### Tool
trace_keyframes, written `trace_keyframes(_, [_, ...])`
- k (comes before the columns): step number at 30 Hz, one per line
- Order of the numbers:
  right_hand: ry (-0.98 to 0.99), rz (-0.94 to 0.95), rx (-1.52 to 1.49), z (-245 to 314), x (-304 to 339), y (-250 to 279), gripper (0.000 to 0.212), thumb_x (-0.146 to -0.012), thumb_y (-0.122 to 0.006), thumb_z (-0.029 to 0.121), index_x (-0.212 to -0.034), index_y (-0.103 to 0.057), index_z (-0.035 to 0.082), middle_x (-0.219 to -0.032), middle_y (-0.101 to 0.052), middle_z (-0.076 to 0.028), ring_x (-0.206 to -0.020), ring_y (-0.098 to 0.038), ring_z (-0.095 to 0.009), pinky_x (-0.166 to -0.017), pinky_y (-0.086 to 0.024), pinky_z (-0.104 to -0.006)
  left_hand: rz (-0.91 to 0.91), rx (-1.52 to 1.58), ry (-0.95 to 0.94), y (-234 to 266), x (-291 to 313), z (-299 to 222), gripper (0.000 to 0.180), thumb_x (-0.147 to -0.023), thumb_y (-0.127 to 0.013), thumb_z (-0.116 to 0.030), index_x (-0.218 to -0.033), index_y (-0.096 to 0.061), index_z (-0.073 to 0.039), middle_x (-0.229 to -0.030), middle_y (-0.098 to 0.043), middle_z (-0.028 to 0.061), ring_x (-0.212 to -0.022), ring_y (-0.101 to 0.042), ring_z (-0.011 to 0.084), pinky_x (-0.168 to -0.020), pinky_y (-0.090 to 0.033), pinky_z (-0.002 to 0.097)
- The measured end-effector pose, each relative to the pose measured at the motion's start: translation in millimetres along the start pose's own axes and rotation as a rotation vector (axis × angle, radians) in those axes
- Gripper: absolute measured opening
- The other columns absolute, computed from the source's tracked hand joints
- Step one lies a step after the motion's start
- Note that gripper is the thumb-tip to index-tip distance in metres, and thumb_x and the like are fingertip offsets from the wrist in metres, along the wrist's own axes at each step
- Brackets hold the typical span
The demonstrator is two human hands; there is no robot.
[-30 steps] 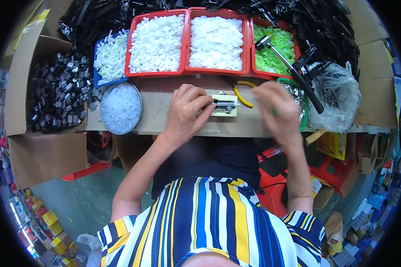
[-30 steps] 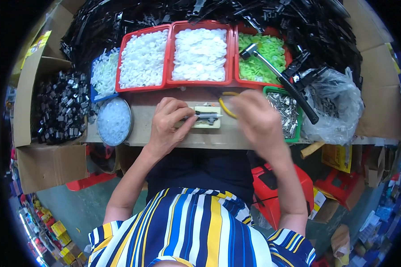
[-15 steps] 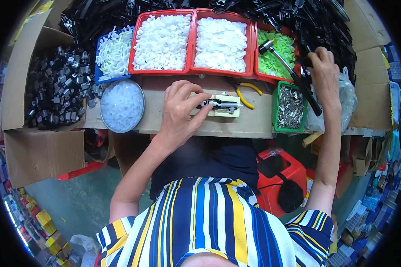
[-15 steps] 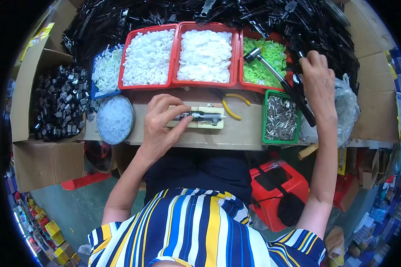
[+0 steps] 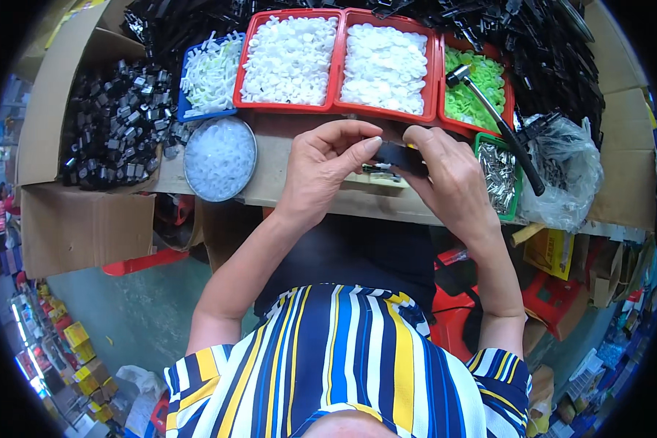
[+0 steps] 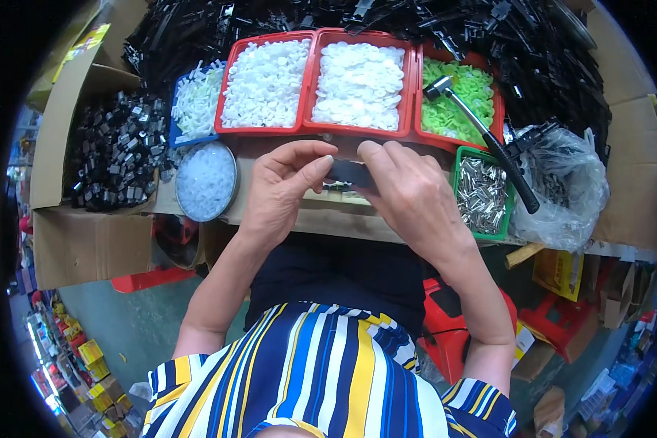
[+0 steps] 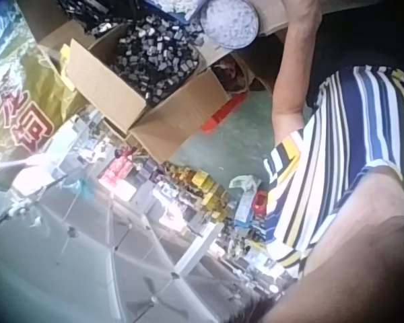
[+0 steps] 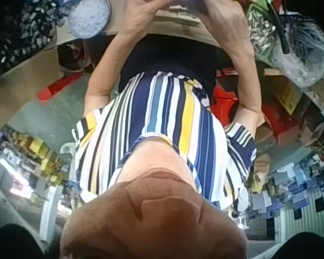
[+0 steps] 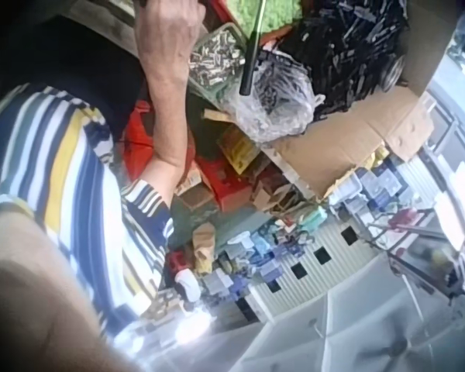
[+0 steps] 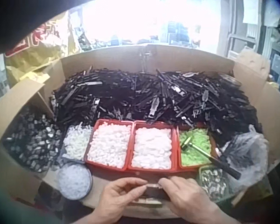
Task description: Assembling small plastic components into a base unit using a mold, small hammer, and pliers.
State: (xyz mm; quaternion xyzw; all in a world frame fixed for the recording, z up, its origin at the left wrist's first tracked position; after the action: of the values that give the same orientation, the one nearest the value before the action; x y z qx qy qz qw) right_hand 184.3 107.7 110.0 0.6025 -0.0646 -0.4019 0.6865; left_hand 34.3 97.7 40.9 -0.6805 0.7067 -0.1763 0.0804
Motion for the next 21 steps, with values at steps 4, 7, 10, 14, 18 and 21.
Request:
trace_keyframes(4, [-0.040,0.009,-0.113,-2,5,-1,0.043,-0.078,-0.076,0.015,-0.115,-0.057,0.004,-0.092,-0.059,-0.009,-0.085,-0.062,-0.026,-0.069,-0.045,-0.0380,-0.058,0.007,0.002,14,5,-1,0.020,-0.090,-0.070,-0.008,-0.109,-0.070,-0.001,-0.096,-0.070,0.0048,-0.079,-0.060,0.0066,-0.067,-0.047,0.0201])
trace_keyframes(7, [-0.053,-0.010,-0.144,-3,6,-8,0.038,-0.079,-0.075,0.015,-0.112,-0.059,0.005,-0.094,-0.059,-0.009,-0.088,-0.061,-0.027,-0.072,-0.045,-0.0390,-0.079,-0.005,0.041,19,9,3,0.020,-0.092,-0.068,-0.008,-0.111,-0.069,0.000,-0.100,-0.069,0.0046,-0.084,-0.060,0.0070,-0.072,-0.048,0.0205])
trace_keyframes(10, [-0.093,-0.032,-0.207,-6,6,-24,0.034,-0.079,-0.074,0.013,-0.109,-0.061,0.005,-0.099,-0.059,-0.010,-0.092,-0.060,-0.028,-0.076,-0.045,-0.0396,-0.277,-0.112,-0.173,31,10,-12,0.016,-0.091,-0.069,-0.008,-0.106,-0.071,-0.002,-0.101,-0.067,0.0006,-0.083,-0.059,0.0046,-0.071,-0.047,0.0202])
trace_keyframes(14, [-0.149,-0.002,-0.282,-5,5,-46,0.032,-0.078,-0.074,0.012,-0.106,-0.062,0.005,-0.106,-0.057,-0.011,-0.101,-0.056,-0.029,-0.084,-0.044,-0.0410,-0.323,-0.249,-0.218,56,12,-19,0.015,-0.091,-0.069,-0.007,-0.105,-0.072,-0.002,-0.104,-0.065,0.0011,-0.087,-0.058,0.0043,-0.072,-0.045,0.0200])
trace_keyframes(18, [-0.170,0.029,-0.295,-2,3,-58,0.032,-0.077,-0.075,0.012,-0.106,-0.062,0.004,-0.107,-0.057,-0.011,-0.104,-0.054,-0.030,-0.088,-0.042,-0.0430,-0.319,-0.287,-0.222,62,14,-19,0.014,-0.091,-0.069,-0.007,-0.104,-0.072,-0.002,-0.103,-0.065,0.0012,-0.086,-0.057,0.0044,-0.068,-0.043,0.0200])
trace_keyframes(21, [-0.180,0.061,-0.256,1,2,-61,0.032,-0.077,-0.075,0.012,-0.106,-0.063,0.004,-0.107,-0.057,-0.011,-0.105,-0.054,-0.030,-0.089,-0.041,-0.0432,-0.325,-0.273,-0.220,64,16,-15,0.015,-0.090,-0.069,-0.007,-0.104,-0.072,-0.002,-0.103,-0.065,0.0012,-0.085,-0.057,0.0043,-0.068,-0.043,0.0198])
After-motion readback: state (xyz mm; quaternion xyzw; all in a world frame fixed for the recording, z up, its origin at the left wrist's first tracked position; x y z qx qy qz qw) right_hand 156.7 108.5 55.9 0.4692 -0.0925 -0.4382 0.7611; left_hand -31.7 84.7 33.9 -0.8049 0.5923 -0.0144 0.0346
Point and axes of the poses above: each hand's wrist, its own x-axis away from the middle knuckle, its own y-axis out of the back of the hand, z = x × y, the point moved 7 cm from there along -x, towards the middle knuckle
